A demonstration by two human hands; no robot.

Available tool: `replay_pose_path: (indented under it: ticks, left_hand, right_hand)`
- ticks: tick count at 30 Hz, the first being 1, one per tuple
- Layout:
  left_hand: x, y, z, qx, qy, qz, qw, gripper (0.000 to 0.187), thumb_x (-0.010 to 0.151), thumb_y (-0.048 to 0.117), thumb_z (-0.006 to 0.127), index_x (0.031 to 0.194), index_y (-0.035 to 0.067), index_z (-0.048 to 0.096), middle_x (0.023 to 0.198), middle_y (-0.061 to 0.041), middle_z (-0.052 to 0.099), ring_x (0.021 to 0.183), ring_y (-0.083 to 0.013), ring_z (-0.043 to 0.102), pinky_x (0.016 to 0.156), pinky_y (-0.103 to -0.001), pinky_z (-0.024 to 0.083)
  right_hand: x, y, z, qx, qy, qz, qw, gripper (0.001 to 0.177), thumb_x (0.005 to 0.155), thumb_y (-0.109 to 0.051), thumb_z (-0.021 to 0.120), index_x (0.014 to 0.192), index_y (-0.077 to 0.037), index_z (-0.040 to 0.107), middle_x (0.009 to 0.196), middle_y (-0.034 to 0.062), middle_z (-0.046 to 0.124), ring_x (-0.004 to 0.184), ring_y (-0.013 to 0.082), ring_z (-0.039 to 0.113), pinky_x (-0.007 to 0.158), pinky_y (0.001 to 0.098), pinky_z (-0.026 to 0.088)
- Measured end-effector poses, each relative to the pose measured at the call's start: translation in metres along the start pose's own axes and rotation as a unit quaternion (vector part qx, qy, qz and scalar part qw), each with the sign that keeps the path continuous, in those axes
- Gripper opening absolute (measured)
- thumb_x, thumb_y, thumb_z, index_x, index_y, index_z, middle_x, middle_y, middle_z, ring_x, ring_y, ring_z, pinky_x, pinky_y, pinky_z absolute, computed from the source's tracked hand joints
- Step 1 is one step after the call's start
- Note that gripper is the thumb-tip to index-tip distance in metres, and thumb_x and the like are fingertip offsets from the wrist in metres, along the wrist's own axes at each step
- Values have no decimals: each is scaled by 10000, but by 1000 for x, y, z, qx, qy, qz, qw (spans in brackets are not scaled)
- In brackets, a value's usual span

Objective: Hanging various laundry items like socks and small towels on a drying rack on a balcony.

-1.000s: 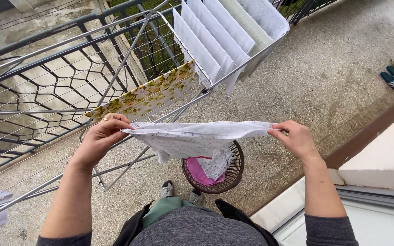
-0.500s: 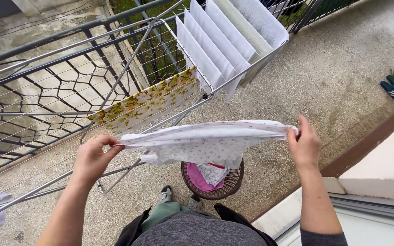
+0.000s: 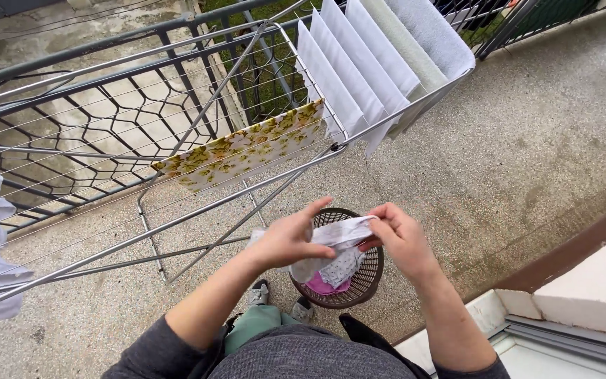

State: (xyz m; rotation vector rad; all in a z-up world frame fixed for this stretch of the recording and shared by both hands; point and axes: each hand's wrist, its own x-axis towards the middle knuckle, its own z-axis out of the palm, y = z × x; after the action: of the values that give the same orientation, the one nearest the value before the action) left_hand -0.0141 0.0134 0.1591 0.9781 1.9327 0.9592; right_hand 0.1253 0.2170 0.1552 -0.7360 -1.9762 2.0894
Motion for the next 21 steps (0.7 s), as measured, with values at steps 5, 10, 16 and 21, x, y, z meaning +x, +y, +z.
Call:
replay_pose_path:
  ticks: [5, 10, 16, 21]
  left_hand:
    - [-3, 38, 6, -43, 27, 170, 984, 272, 912, 348, 725, 956, 95, 638, 856, -152, 704, 876, -370, 694, 782, -491, 546]
    - [-52, 83, -56, -339, -14, 250, 907, 179, 899, 225, 798, 781, 157, 682, 702, 63, 714, 668, 13, 636, 616, -156, 535]
    - [-143, 62, -187, -391, 348, 343, 780, 371, 967, 540, 694, 926, 205, 540, 702, 118, 503, 541, -38, 380, 430, -176, 348]
    - [-202, -48, -273, -391, 606, 200, 663, 520, 789, 590, 816, 674, 157, 552, 738, 18, 485, 579, -99, 454, 512, -256, 439]
  right_hand:
    - [39, 17, -21, 0, -127, -108, 986, 377, 1017, -208, 521, 1316, 20, 555, 945, 242, 766, 891, 308, 767, 812, 435, 636]
    - [113, 151, 3, -164, -146, -42, 975, 484, 1086, -441, 441, 1363, -134, 691, 1418, 166, 639, 1468, 310, 401, 1225, 474, 261]
    - [109, 275, 43, -58, -276, 127, 951, 563, 894, -340, 637, 1370, -38, 626, 1361, 197, 668, 1306, 306, 533, 1104, 440, 404]
    - [72, 244, 79, 26, -352, 278, 893, 741, 735, -255, 800, 1375, 41, 572, 1314, 223, 693, 1172, 302, 643, 1004, 412, 524]
